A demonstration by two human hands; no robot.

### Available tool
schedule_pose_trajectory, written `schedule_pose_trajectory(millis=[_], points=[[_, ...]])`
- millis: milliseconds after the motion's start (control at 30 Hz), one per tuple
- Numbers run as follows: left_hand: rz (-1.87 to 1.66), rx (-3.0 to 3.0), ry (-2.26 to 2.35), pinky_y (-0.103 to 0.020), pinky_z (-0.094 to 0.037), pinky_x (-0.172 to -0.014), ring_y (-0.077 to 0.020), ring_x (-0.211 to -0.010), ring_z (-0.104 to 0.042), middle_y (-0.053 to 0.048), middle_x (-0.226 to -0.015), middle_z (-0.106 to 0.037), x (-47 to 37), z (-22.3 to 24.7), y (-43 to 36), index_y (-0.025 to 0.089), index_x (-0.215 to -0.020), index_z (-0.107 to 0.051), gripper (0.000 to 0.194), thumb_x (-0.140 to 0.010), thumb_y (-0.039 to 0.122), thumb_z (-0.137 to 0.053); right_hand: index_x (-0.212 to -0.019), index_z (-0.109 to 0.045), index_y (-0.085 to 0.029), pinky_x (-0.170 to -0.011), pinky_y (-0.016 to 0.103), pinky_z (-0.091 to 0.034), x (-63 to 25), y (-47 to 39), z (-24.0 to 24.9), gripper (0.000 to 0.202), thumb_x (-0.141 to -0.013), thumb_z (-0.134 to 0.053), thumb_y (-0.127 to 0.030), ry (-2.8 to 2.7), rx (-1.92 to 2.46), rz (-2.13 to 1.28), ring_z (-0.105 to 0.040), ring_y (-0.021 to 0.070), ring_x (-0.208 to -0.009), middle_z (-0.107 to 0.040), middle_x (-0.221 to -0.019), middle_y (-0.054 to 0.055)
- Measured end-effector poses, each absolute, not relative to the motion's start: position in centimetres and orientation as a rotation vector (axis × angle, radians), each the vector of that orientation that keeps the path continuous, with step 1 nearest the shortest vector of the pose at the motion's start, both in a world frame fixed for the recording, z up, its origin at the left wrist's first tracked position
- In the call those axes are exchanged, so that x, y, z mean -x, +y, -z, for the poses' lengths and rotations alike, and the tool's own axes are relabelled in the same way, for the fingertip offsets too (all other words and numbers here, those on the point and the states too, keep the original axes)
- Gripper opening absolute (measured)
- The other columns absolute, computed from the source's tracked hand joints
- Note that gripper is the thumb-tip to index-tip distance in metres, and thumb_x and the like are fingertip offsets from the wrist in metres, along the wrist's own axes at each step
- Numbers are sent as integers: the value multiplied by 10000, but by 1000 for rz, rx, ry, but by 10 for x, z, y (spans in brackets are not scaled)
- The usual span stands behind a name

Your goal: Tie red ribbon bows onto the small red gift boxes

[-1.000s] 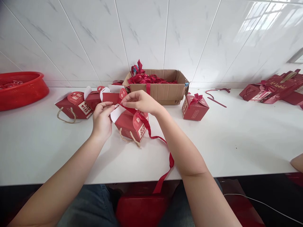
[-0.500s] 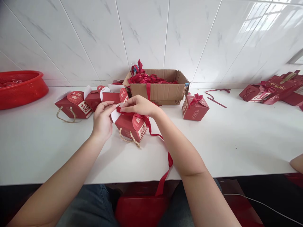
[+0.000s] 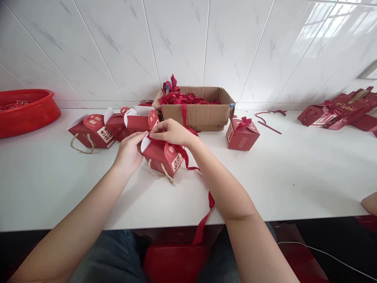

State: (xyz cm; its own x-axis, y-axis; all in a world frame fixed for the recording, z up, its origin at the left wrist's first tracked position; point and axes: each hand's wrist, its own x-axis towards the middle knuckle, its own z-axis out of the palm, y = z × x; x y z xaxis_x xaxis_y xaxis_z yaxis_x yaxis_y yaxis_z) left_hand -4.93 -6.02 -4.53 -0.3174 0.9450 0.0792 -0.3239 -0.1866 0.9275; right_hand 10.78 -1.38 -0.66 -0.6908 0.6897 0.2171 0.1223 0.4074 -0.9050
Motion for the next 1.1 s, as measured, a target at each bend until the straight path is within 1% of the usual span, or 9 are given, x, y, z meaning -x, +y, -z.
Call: schedule_pose_trajectory(millis=[133,233,400,533,667,767,867,967,1100], points=[[-1675,-841,1012,-268,-475,-628,-133,-651,-607,-15,-718,-662,52,46,-58,154,-682,-648,177,-662,282,-769,-821,-660,-148,-732,271,-499,-106,-15,7,185,-798,-642,-331,-2044,706,-1202,-609,129,-777,-691,-873,34],[-1680,-806,952,-270,-502,-625,-137,-661,-619,-23,-742,-669,56,46,-55,168,-727,-656,155,-729,297,-742,-894,-613,-166,-785,273,-495,-104,-15,8,233,-833,-629,-390,-1940,710,-1118,-605,130,-834,-670,-937,33],[-1691,-638,884,-282,-569,-726,-163,-805,-679,-46,-862,-710,65,43,-48,189,-785,-659,136,-872,290,-627,-973,-622,-190,-891,278,-478,-107,-15,4,324,-929,-497,-486,-2019,559,-1265,-597,147,-996,-671,-1041,44],[-1693,-506,814,-200,-587,-729,-131,-887,-699,-58,-1002,-728,67,39,-48,158,-846,-679,214,-949,250,-516,-981,-656,-185,-961,311,-452,-121,-11,-1,365,-956,-442,-479,-2086,562,-1353,-595,157,-1049,-666,-1111,52],[-1709,-422,709,-149,-584,-731,-105,-873,-713,-49,-961,-741,68,37,-48,132,-898,-667,270,-988,207,-424,-1123,-638,-181,-987,341,-445,-141,-3,-4,329,-868,-621,-388,-2297,451,-1459,-578,189,-1117,-637,-1218,71],[-1722,-408,660,-164,-590,-741,-124,-909,-718,-53,-941,-744,69,40,-46,133,-940,-656,264,-992,213,-410,-1252,-571,-196,-1040,352,-418,-157,3,-6,518,-766,-732,-278,-2422,311,-1490,-519,207,-1239,-546,-1376,86],[-1743,-396,654,-173,-587,-765,-133,-950,-713,-54,-959,-742,71,43,-43,141,-936,-646,259,-994,217,-405,-1312,-530,-231,-1084,349,-387,-167,5,-8,677,-685,-784,-217,-2506,299,-1454,-458,213,-1325,-494,-1441,75],[-1768,-398,660,-182,-580,-790,-139,-976,-707,-57,-987,-737,73,46,-40,132,-911,-639,263,-994,220,-405,-1259,-568,-241,-1037,351,-436,-170,6,-8,647,-654,-796,-232,-2502,431,-1404,-498,223,-1290,-543,-1385,71],[-1816,-440,700,-210,-558,-867,-138,-980,-704,-72,-1017,-728,73,49,-38,131,-869,-626,266,-990,225,-409,-1110,-647,-215,-959,366,-485,-169,6,-8,524,-614,-809,-266,-2478,572,-1307,-602,217,-1123,-643,-1225,63]])
